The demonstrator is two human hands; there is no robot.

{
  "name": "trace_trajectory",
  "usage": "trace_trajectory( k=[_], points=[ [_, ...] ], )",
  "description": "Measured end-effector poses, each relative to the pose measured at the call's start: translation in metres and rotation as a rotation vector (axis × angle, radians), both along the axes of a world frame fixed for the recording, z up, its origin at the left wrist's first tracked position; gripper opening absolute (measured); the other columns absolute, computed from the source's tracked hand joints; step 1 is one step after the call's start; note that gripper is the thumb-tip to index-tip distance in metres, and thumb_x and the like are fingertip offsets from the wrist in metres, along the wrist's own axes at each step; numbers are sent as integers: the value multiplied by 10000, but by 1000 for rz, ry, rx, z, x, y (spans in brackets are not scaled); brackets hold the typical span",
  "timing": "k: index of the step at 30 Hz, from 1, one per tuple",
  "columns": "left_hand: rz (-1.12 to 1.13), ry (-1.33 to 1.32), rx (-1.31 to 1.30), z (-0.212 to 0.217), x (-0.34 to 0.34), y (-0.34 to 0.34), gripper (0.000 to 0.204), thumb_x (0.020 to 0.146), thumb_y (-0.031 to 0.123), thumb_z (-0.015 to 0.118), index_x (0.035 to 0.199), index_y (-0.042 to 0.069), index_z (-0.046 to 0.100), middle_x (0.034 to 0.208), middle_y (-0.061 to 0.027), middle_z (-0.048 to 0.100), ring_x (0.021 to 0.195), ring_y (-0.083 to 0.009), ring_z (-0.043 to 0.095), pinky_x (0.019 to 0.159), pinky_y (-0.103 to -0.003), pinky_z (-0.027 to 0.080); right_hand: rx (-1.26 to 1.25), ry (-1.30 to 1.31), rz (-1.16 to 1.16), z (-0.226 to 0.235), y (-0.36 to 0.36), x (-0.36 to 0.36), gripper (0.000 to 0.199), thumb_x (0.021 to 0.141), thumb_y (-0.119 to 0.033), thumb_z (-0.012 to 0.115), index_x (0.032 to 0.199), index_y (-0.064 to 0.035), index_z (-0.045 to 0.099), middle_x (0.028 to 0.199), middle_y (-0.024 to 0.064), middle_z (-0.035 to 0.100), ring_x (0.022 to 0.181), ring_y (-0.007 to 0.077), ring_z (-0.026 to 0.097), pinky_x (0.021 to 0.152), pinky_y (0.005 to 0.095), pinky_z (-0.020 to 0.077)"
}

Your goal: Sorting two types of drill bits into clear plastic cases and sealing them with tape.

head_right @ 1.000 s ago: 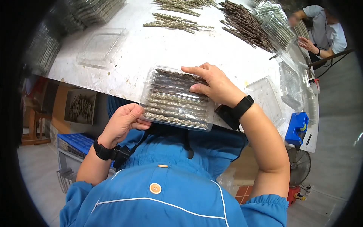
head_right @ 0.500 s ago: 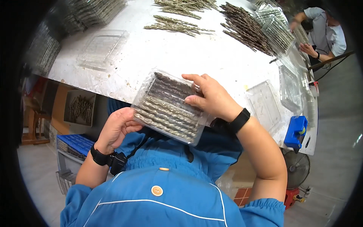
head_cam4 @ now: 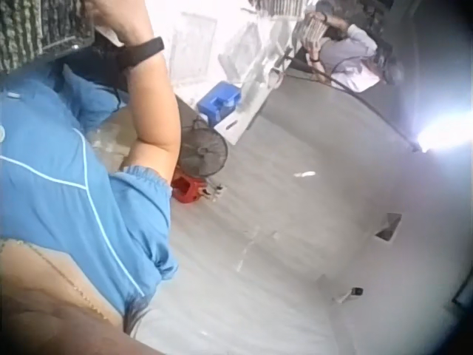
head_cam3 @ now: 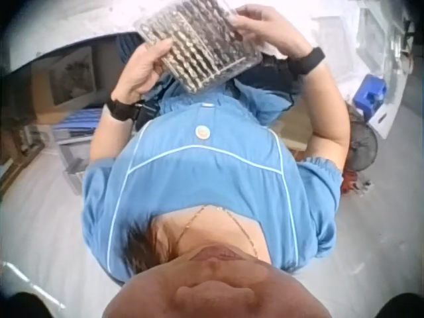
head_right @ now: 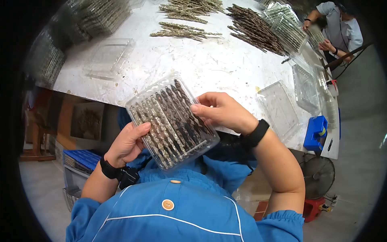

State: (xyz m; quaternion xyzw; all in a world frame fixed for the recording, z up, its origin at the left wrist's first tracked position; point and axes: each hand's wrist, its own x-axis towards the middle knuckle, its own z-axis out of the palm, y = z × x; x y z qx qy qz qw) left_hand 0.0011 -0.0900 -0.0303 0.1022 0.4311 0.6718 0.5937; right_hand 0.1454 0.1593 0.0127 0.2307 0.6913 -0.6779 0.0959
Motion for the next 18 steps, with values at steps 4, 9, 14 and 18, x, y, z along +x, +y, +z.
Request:
trace_trajectory(
  k=[4,9,14,18],
  points=[
    [-137,-12,3,13,-5,23,402,976,228,593,1294,-12,537,1171,-117,668,1025,-171,672,901,-339,559,-391,74,-86,-5,5,26,269,923,-207,680,1078,1,609,914,45,675,747,100,630,662,203,489],
    [-224,-54,64,17,16,70,443,990,294,566,1315,-4,521,1194,-118,658,1070,-193,654,936,-365,540,-323,187,-268,-17,10,73,243,921,-177,677,1052,15,604,902,83,681,739,151,667,664,260,538],
    [-372,-216,111,18,57,122,541,959,318,623,1375,14,456,1286,-135,603,1136,-235,619,958,-429,530,-280,262,-583,-9,9,129,154,908,-156,692,975,-34,626,876,42,698,696,75,645,556,178,440],
    [-572,-254,74,22,90,161,548,929,227,662,1374,-9,445,1280,-160,601,1126,-261,626,946,-429,542,-254,288,-767,-10,9,182,173,910,-142,688,1004,-10,629,886,51,696,713,82,658,564,174,454]
  ],
)
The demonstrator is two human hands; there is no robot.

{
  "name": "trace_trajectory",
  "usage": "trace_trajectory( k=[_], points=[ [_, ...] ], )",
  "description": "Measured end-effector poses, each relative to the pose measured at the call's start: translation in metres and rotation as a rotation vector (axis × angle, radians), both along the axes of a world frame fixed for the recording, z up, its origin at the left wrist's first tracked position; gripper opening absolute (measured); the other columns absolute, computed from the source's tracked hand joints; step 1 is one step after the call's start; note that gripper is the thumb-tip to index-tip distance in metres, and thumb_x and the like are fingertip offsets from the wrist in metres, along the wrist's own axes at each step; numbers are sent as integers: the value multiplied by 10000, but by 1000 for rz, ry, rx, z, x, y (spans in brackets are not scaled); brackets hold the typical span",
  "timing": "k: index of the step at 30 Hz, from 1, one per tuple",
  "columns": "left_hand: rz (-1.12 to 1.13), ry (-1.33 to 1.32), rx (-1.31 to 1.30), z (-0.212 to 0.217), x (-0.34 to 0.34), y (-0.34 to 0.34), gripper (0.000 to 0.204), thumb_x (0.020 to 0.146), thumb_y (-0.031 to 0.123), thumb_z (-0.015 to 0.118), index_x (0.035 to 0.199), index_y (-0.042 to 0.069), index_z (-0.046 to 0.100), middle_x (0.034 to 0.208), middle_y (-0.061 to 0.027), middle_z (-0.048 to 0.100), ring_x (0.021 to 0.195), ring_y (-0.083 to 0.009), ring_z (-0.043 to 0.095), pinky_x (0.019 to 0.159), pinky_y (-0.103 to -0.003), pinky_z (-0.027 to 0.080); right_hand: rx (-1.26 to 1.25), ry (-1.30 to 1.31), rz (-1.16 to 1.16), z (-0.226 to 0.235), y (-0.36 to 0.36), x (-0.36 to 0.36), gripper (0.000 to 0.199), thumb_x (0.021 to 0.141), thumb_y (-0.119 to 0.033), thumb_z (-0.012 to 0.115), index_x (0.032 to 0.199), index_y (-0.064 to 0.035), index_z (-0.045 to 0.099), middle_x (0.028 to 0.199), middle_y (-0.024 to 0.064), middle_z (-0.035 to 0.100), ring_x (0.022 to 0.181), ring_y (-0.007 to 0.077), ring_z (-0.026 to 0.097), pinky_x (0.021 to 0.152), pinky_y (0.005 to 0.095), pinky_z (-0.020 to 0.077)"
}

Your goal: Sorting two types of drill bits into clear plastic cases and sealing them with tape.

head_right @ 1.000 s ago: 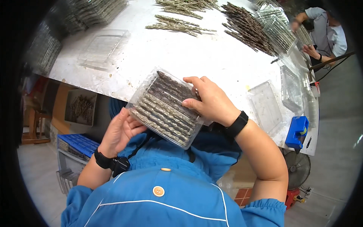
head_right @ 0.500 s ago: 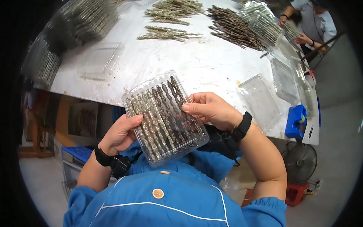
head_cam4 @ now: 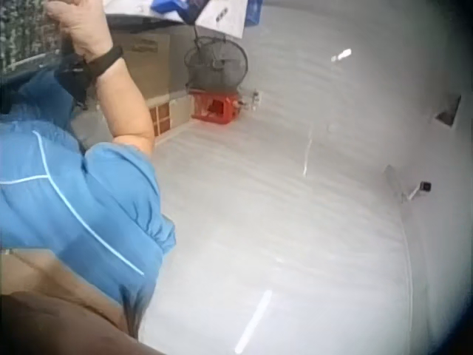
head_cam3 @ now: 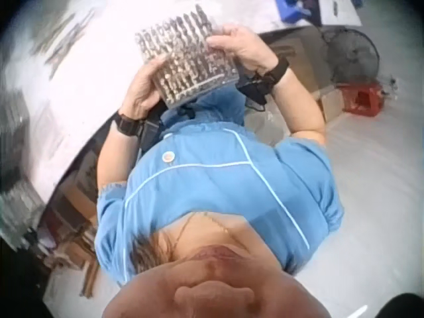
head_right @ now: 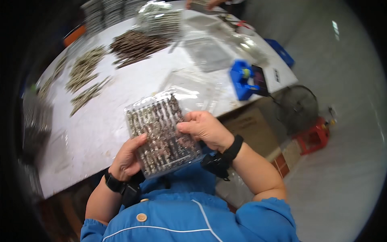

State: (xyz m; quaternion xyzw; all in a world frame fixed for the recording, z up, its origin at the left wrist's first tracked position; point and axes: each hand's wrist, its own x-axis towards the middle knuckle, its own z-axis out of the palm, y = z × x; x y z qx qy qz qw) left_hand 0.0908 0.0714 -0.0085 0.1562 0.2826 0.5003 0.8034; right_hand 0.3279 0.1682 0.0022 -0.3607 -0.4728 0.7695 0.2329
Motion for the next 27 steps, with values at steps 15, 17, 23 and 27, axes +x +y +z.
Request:
trace_trajectory(
  k=[15,17,23,27],
  points=[
    [-402,-95,25,10,86,68,558,930,310,671,1372,30,478,1267,-100,614,1119,-207,618,967,-387,515,-21,89,-317,20,-20,109,238,910,-109,675,1068,48,593,948,113,694,783,132,674,681,258,560],
    [-382,-23,3,8,89,69,678,905,356,684,1433,32,409,1344,-142,560,1206,-250,570,1036,-442,470,14,93,-380,18,-19,109,242,905,-112,687,1058,51,595,953,112,690,789,138,674,685,267,566],
    [-357,-25,-8,12,98,79,530,924,195,664,1367,-8,457,1283,-132,594,1129,-228,615,967,-403,522,-26,108,-370,4,-8,114,277,906,-138,702,1073,46,577,958,105,686,801,141,673,711,277,573],
    [-336,-41,-51,9,108,86,473,935,123,622,1350,-34,458,1246,-156,612,1074,-231,647,922,-391,560,-43,96,-333,4,-3,126,285,916,-150,694,1088,41,573,963,87,685,830,132,667,743,277,567]
  ],
)
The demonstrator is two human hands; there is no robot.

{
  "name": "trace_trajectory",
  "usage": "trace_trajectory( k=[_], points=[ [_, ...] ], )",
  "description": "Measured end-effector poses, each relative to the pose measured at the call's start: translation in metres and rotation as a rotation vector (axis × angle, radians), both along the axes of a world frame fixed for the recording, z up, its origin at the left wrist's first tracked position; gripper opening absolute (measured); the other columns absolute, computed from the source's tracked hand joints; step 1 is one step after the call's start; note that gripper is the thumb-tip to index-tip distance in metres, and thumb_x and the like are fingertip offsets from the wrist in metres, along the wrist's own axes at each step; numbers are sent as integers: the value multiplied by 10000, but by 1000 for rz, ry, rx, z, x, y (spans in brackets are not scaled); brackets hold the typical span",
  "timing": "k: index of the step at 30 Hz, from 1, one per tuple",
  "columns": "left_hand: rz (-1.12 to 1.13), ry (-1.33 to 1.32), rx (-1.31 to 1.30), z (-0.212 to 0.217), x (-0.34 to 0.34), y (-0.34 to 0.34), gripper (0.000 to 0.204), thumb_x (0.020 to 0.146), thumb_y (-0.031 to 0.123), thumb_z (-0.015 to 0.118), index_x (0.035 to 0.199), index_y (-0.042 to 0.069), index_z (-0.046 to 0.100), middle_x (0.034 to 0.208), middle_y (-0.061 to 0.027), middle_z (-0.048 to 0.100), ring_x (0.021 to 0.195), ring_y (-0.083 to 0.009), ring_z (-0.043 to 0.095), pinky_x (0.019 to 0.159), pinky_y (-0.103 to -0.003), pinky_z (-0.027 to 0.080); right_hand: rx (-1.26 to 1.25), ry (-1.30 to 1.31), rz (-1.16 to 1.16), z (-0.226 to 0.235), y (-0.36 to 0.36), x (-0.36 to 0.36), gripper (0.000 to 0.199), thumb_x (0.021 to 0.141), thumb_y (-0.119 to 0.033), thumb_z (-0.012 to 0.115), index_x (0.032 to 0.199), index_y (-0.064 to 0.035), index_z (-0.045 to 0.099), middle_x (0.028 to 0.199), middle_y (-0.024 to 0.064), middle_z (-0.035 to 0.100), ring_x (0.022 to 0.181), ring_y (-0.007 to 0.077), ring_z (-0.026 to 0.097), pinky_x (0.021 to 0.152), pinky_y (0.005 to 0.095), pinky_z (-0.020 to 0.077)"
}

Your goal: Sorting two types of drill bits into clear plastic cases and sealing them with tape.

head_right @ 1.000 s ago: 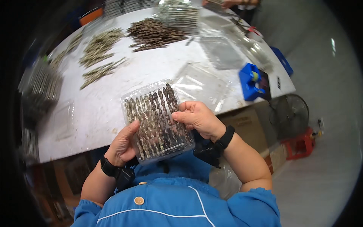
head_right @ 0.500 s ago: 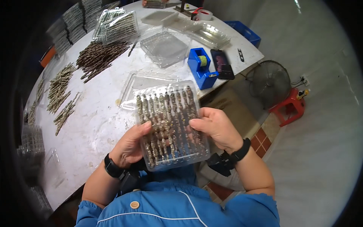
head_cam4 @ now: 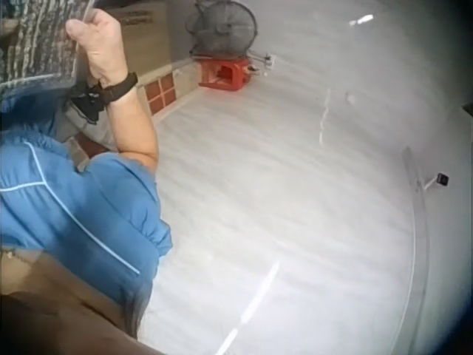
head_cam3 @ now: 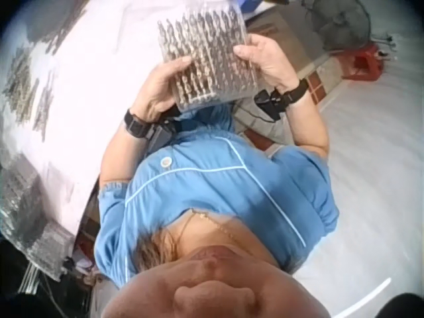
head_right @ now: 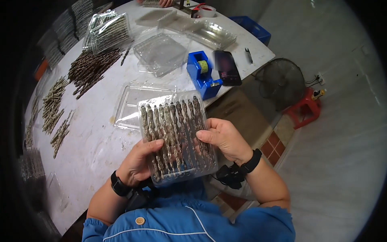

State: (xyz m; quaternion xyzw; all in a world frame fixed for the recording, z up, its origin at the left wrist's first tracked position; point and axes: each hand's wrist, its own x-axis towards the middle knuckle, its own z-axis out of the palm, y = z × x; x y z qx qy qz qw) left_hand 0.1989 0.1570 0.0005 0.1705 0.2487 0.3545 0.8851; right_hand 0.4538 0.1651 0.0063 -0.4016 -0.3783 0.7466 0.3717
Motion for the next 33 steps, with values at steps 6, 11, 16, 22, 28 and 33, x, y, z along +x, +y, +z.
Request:
trace_trajectory(
  k=[6,11,16,22,28,33],
  points=[
    [-16,-32,-42,-3,9,10,450,934,115,634,1333,-24,481,1217,-145,627,1075,-232,648,906,-399,572,-11,-104,7,3,7,20,338,913,-177,703,1151,33,586,979,94,696,823,128,669,725,261,564],
    [-24,-5,-68,-6,11,10,440,931,120,644,1324,-13,494,1206,-140,633,1064,-235,654,897,-400,577,439,-610,-182,33,75,60,299,987,-279,578,955,-3,689,726,34,667,615,76,620,545,210,496],
    [-20,1,-28,-9,21,11,407,932,115,638,1302,-4,517,1182,-136,643,1037,-233,663,878,-393,582,316,-829,-64,34,131,47,293,958,-306,631,991,-30,722,856,-19,662,826,49,578,734,215,439],
    [-34,72,-32,-14,32,8,391,929,111,632,1289,-3,530,1112,-120,668,974,-216,679,845,-384,590,291,-590,45,21,153,46,150,887,-229,724,853,-87,687,846,-30,655,790,58,565,773,218,423],
    [-173,40,-10,-32,73,15,286,941,101,579,1208,-1,561,1028,-120,681,874,-215,694,787,-390,595,270,-768,-46,61,119,42,188,927,-267,673,854,-94,664,770,-64,589,629,-5,433,489,161,289],
    [-115,61,13,-47,100,33,310,948,132,564,1218,-20,557,1045,-139,683,939,-231,689,843,-417,580,162,-496,-38,68,47,54,192,951,-235,640,852,-70,638,749,-51,583,533,-6,408,420,158,258]
  ],
)
